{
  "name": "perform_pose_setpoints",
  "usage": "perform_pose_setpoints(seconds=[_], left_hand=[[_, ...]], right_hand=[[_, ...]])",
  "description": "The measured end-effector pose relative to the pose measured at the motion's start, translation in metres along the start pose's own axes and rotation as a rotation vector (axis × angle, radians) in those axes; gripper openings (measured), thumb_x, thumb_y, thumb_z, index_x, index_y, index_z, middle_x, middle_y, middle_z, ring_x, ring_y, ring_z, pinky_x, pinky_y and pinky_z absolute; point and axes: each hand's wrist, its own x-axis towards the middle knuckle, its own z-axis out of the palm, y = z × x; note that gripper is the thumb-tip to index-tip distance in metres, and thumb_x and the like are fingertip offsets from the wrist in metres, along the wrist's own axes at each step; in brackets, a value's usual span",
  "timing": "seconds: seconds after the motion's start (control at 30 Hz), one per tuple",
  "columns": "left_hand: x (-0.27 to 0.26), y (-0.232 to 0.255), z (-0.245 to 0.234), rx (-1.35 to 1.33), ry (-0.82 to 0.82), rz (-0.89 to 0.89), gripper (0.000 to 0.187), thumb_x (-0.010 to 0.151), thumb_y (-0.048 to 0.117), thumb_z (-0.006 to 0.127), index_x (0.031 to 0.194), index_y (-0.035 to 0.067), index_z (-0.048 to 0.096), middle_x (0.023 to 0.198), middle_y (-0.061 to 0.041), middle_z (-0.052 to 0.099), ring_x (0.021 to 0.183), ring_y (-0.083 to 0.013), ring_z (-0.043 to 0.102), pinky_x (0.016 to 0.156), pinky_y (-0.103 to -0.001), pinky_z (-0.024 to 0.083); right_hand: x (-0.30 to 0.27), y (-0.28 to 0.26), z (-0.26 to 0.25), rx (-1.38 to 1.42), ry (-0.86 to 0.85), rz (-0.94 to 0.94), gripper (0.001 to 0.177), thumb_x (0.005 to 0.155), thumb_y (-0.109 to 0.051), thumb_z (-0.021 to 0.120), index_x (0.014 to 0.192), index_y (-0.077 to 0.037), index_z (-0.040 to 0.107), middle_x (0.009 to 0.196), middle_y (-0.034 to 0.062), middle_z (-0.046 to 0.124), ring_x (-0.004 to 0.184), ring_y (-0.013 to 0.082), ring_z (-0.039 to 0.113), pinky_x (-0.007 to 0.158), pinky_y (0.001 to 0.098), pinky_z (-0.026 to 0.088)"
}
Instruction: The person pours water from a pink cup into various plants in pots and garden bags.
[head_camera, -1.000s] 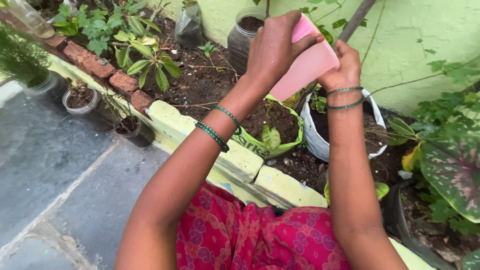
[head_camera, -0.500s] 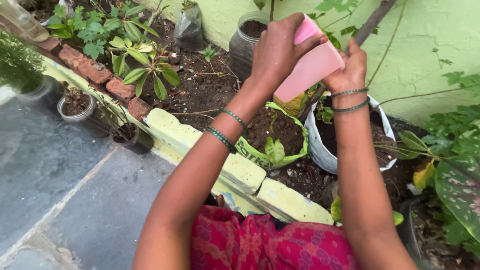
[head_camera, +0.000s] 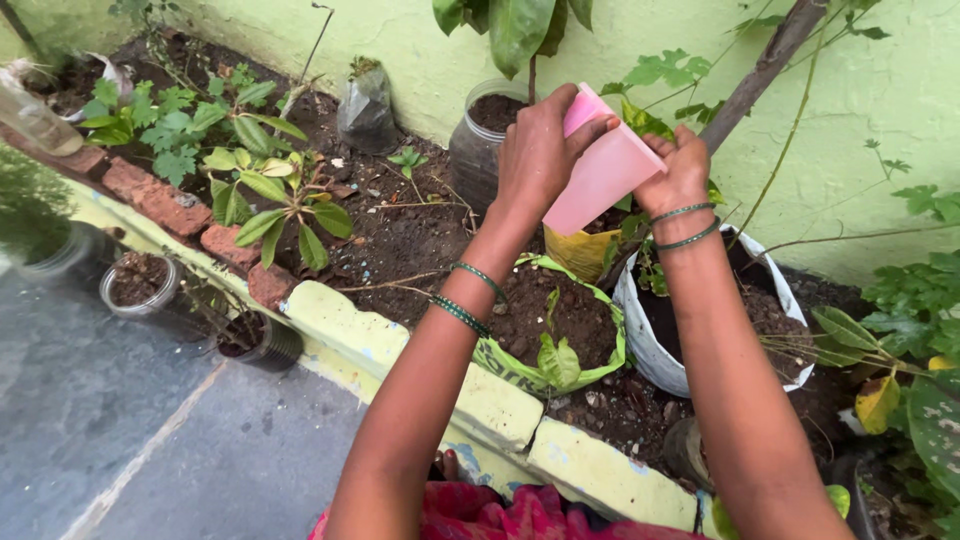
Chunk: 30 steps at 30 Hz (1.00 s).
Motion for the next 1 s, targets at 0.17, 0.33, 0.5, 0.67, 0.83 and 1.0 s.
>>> perform_pose_setpoints(seconds=[0.17,0.33,0.5,0.67,0.83,1.0], left_hand=[[0.021,-0.021,0.021,-0.014,-0.015,0.059,0.053,0.086,0.052,0.075,0.094,0.001,0.065,0.085,-0.025,0.072,0.087,-0.0478,0.069,0.071,-0.057,0.053],[0.033,-0.027,0.027,-0.034,-0.006,0.045,0.052,0.083,0.051,0.077,0.086,0.001,0.066,0.081,-0.025,0.071,0.082,-0.0467,0.069,0.067,-0.056,0.053],[0.037,-0.031,0.031,-0.026,0.026,0.006,0.056,0.079,0.054,0.081,0.083,0.001,0.065,0.076,-0.022,0.071,0.077,-0.0441,0.071,0.065,-0.052,0.054],[0.039,-0.036,0.028,-0.017,0.08,-0.057,0.056,0.077,0.057,0.08,0.095,0.004,0.069,0.083,-0.02,0.074,0.081,-0.0438,0.072,0.066,-0.053,0.055],[0.045,-0.052,0.026,-0.016,0.112,-0.032,0.062,0.077,0.059,0.079,0.113,0.01,0.069,0.099,-0.019,0.076,0.091,-0.0443,0.072,0.071,-0.053,0.056],[0.055,-0.063,0.025,-0.007,0.048,-0.039,0.061,0.078,0.059,0.079,0.114,0.011,0.07,0.096,-0.02,0.076,0.092,-0.0446,0.071,0.074,-0.052,0.055]], right_hand=[[0.022,-0.003,-0.013,-0.011,0.058,-0.062,0.039,0.106,-0.035,0.043,0.095,0.001,0.05,0.092,0.0157,0.056,0.09,0.0332,0.059,0.091,0.0503,0.055],[0.055,0.0,-0.035,0.006,-0.053,-0.118,0.032,0.109,-0.03,0.041,0.101,0.0,0.048,0.09,0.0135,0.053,0.087,0.0304,0.057,0.088,0.0505,0.055],[0.056,0.006,-0.031,0.0,0.043,-0.118,0.033,0.111,-0.031,0.035,0.113,0.001,0.044,0.097,0.0161,0.057,0.092,0.0312,0.061,0.093,0.0521,0.055],[0.045,0.013,-0.008,-0.001,0.011,-0.051,0.048,0.107,-0.036,0.031,0.122,0.007,0.046,0.11,0.0251,0.064,0.105,0.0378,0.066,0.1,0.0522,0.053],[0.048,0.018,-0.002,-0.002,0.093,-0.024,0.057,0.108,-0.043,0.04,0.124,0.012,0.046,0.118,0.026,0.058,0.113,0.0393,0.062,0.103,0.0518,0.054],[0.048,0.019,-0.001,-0.05,0.026,0.015,0.061,0.104,-0.044,0.041,0.126,0.013,0.045,0.126,0.0266,0.057,0.115,0.039,0.062,0.103,0.0512,0.053]])
